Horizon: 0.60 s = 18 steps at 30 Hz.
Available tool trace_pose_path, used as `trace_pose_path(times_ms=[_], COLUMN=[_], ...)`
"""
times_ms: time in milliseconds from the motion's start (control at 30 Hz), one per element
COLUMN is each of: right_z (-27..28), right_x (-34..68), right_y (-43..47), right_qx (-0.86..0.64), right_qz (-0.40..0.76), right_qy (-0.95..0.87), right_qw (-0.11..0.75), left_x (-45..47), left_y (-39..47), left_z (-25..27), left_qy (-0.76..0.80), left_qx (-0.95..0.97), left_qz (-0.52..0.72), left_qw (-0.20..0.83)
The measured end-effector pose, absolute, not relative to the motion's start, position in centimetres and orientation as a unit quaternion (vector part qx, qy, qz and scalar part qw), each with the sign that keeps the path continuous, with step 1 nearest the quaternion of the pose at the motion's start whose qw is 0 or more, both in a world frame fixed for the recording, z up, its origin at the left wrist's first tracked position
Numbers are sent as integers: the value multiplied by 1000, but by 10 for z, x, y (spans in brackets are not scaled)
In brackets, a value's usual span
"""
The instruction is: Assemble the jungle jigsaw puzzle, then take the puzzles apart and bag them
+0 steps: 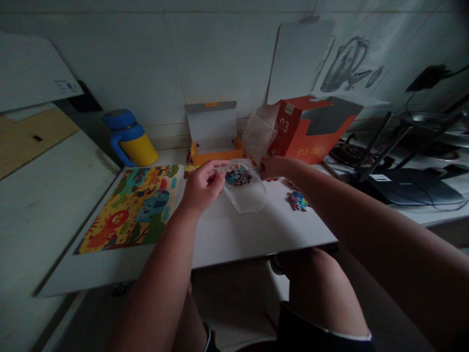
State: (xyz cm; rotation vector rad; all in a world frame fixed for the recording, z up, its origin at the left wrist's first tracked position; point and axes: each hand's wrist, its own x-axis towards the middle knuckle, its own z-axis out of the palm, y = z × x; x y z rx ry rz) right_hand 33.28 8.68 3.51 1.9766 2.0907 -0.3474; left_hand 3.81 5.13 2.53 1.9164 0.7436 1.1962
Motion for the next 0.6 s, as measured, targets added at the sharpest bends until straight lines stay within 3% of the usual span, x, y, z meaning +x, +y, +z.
trace_pose_path(times_ms=[600], right_z=[28], right_x=[328], right_y=[81], right_qx=[688], right_qz=[-48], right_qy=[718], right_qw=[92], left_x=[37], left_y=[54], left_z=[22], left_qy=[298], left_qx=[762], left_qz=[457], left_qw=[348])
